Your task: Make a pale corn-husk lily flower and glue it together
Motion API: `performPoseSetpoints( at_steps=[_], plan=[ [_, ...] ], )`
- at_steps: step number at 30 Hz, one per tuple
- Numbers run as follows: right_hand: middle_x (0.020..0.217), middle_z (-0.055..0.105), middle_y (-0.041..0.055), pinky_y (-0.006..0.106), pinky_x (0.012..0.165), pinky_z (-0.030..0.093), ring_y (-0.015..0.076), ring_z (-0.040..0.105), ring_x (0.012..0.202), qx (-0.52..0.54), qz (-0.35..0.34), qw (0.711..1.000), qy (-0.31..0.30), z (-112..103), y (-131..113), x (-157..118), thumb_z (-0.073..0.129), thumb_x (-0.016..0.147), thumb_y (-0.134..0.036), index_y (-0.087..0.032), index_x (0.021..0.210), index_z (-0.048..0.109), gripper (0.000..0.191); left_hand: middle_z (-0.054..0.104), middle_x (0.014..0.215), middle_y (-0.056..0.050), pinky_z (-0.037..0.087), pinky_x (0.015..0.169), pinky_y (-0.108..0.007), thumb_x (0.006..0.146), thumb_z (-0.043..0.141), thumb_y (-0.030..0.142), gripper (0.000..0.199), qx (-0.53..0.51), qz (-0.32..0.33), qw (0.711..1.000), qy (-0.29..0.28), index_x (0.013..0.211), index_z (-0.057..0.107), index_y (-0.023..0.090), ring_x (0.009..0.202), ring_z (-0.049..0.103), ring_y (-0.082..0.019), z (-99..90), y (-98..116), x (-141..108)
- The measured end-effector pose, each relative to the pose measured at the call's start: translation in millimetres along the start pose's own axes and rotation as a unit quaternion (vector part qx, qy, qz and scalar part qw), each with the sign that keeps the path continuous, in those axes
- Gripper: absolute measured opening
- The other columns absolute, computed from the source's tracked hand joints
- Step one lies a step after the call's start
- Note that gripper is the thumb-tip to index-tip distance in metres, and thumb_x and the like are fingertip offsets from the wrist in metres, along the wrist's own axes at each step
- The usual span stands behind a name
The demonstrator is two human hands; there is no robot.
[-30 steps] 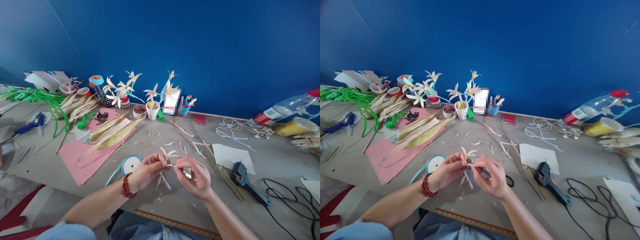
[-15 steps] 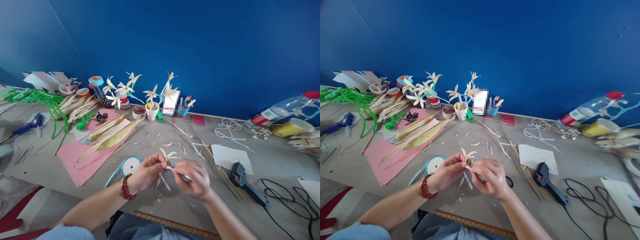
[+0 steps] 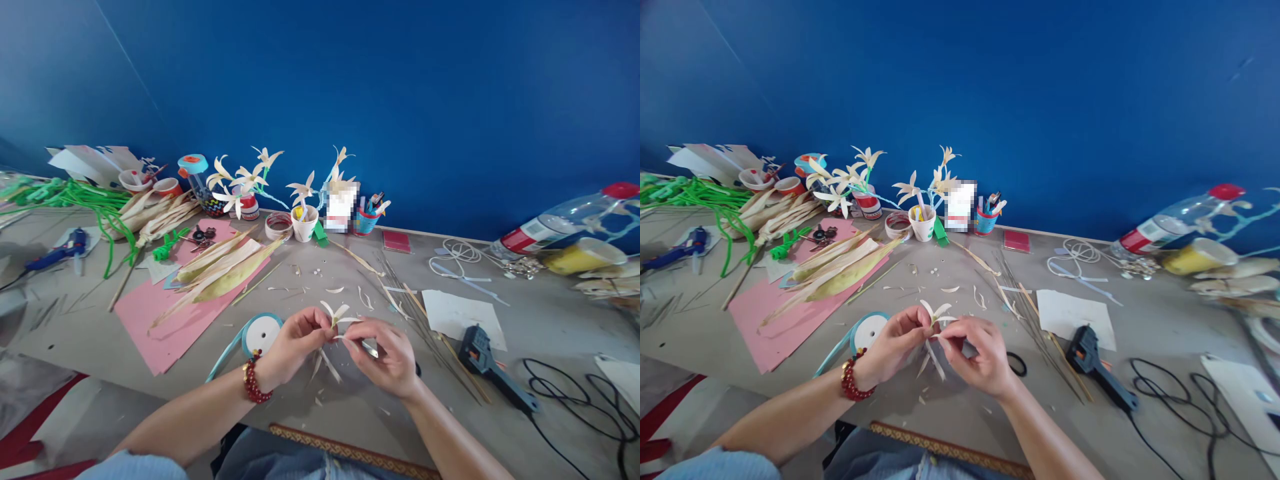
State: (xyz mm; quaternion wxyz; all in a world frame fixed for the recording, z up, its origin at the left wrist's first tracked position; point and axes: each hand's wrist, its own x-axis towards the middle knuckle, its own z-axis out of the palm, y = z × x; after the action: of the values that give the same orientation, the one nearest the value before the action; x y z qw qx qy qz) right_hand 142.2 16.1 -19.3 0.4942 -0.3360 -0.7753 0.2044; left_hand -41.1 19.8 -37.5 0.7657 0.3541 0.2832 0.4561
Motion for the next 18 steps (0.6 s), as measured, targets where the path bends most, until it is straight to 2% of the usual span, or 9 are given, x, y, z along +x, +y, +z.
performPoseSetpoints(
  at_steps=[5, 13, 18],
  plan=[
    [0.062, 0.067, -0.0025, 0.023, 0.049, 0.049, 0.0119, 0.058, 0.047, -0.091, 0.026, 0.994, 0.056, 2.1, -10.4, -2.0, 0.062, 0.081, -0.010, -0.024, 0.082, 0.063, 0.014, 0.061, 0.077, -0.002, 0.043, 0.071, -0.024, 0.078, 0.076, 0.035, 0.025, 0.085, 0.042, 0.994, 0.053, 0.076, 0.060, 0.016, 0.072, 0.058, -0.013, 1.1, 0.3, -0.8],
    [0.061, 0.069, -0.0024, 0.022, 0.049, 0.048, 0.0111, 0.059, 0.045, -0.147, 0.049, 0.987, 0.049, 7.3, -6.3, -5.7, 0.063, 0.084, -0.016, -0.023, 0.081, 0.063, 0.007, 0.062, 0.076, -0.002, 0.045, 0.071, -0.025, 0.080, 0.073, 0.035, 0.021, 0.142, 0.037, 0.988, 0.051, 0.077, 0.062, 0.016, 0.072, 0.060, -0.014, -3.0, -5.1, -1.4],
    [0.052, 0.063, -0.0053, 0.021, 0.045, 0.044, 0.0087, 0.052, 0.037, -0.162, 0.036, 0.985, 0.041, 5.7, -7.5, -4.2, 0.063, 0.084, -0.016, -0.022, 0.082, 0.063, 0.007, 0.063, 0.076, -0.003, 0.045, 0.072, -0.025, 0.079, 0.073, 0.036, 0.023, 0.150, 0.030, 0.987, 0.053, 0.077, 0.062, 0.016, 0.074, 0.059, -0.015, -4.6, -5.2, -1.0]
  ],
)
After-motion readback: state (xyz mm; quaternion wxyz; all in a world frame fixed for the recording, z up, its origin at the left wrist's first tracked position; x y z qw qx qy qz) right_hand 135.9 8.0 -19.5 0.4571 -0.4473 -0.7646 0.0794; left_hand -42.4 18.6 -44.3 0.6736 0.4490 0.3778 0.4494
